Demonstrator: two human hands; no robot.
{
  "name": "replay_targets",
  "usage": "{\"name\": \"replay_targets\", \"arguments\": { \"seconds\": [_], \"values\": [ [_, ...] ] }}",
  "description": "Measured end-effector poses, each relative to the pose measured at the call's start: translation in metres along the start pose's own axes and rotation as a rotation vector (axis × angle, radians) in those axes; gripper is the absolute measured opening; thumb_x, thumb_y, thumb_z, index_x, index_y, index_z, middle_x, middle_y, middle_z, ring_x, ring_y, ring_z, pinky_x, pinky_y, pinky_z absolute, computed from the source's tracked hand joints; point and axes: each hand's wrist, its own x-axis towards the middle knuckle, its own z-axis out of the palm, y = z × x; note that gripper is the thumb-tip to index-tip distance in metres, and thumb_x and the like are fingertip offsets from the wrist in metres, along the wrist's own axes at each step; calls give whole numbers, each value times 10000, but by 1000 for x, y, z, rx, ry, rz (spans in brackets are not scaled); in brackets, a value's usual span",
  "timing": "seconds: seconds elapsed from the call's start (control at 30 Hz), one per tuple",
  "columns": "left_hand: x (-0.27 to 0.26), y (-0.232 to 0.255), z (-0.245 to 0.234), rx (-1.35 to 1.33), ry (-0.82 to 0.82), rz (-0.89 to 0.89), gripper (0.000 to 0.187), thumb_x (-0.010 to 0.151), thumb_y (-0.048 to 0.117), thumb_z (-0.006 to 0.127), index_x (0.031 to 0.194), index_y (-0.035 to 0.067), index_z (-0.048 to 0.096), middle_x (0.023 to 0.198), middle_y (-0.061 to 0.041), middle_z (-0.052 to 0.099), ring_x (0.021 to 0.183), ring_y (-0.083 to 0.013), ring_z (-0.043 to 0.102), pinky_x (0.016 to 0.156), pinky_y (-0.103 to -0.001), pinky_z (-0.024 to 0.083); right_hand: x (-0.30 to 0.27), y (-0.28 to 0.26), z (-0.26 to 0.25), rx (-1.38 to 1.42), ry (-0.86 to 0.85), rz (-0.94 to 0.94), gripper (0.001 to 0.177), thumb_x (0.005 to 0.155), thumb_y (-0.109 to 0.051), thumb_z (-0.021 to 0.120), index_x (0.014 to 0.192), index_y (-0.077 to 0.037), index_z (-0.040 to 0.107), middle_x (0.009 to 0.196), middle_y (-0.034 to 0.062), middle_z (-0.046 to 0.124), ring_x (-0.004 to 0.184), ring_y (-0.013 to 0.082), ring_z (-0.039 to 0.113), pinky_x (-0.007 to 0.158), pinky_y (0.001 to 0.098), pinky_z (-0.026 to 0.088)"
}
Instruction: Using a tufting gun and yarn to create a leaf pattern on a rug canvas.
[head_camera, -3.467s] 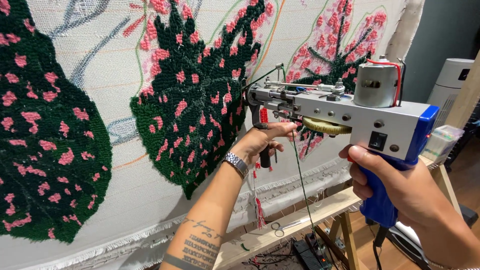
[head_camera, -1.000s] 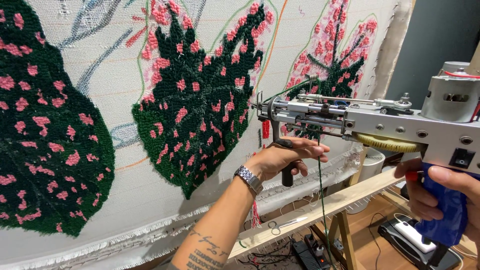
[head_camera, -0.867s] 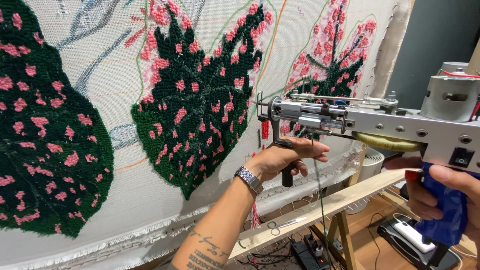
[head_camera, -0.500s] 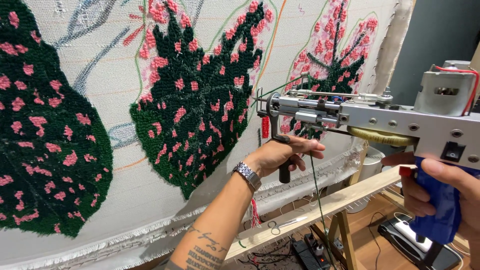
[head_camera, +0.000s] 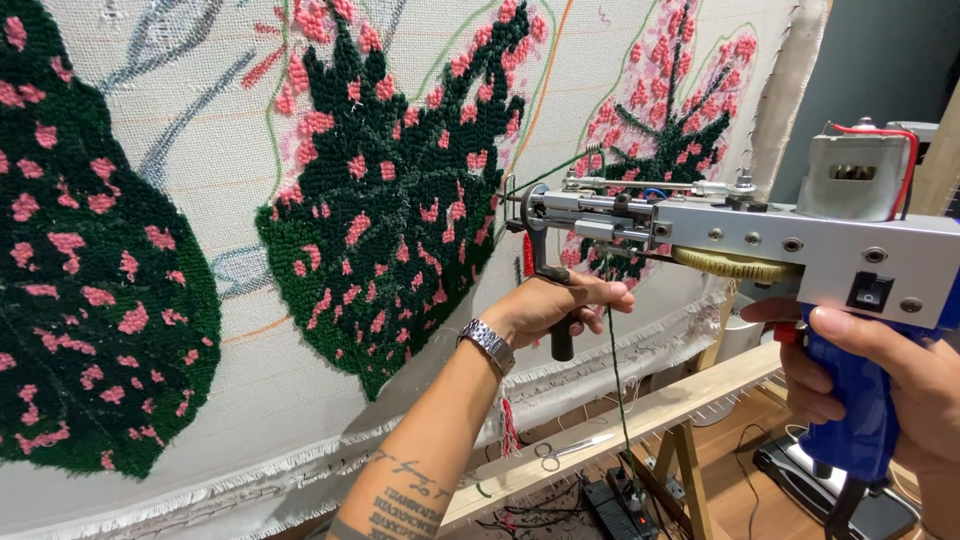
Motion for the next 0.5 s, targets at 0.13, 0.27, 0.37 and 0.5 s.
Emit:
{"name": "replay_targets", "arguments": {
  "seconds": [0.13, 0.27, 0.37, 0.5],
  "values": [
    [-3, 5, 1, -31, 19, -10, 355, 907, 390, 752, 1090, 86, 778, 1023, -12, 776, 679, -57, 610, 549, -195, 439, 0, -5, 9, -24, -12, 1, 566, 1000, -319, 605, 1342, 132, 609, 642, 120, 448, 483, 204, 431, 456, 359, 384],
    [-4, 7, -3, 0, 26, 13, 431, 895, 461, 722, 1126, 101, 773, 1026, 3, 775, 666, -61, 614, 536, -196, 424, -4, -9, 27, -67, 12, -38, 528, 1017, -300, 625, 1318, 134, 621, 669, 135, 481, 511, 213, 460, 453, 353, 388],
    [-3, 7, -6, 19, 71, -4, 477, 868, 504, 711, 1132, 112, 772, 1053, 15, 784, 660, -72, 629, 536, -205, 445, -6, -6, 42, -21, 50, -53, 467, 1007, -271, 658, 1259, 122, 641, 681, 135, 494, 525, 219, 478, 451, 353, 395],
    [5, -4, -21, -25, 126, -18, 525, 863, 526, 735, 1176, 105, 753, 1073, -13, 767, 666, -89, 603, 540, -210, 417, -12, -6, 74, -8, 120, -68, 369, 967, -243, 695, 1153, 76, 684, 762, 77, 554, 603, 166, 514, 466, 326, 411]
  ]
}}
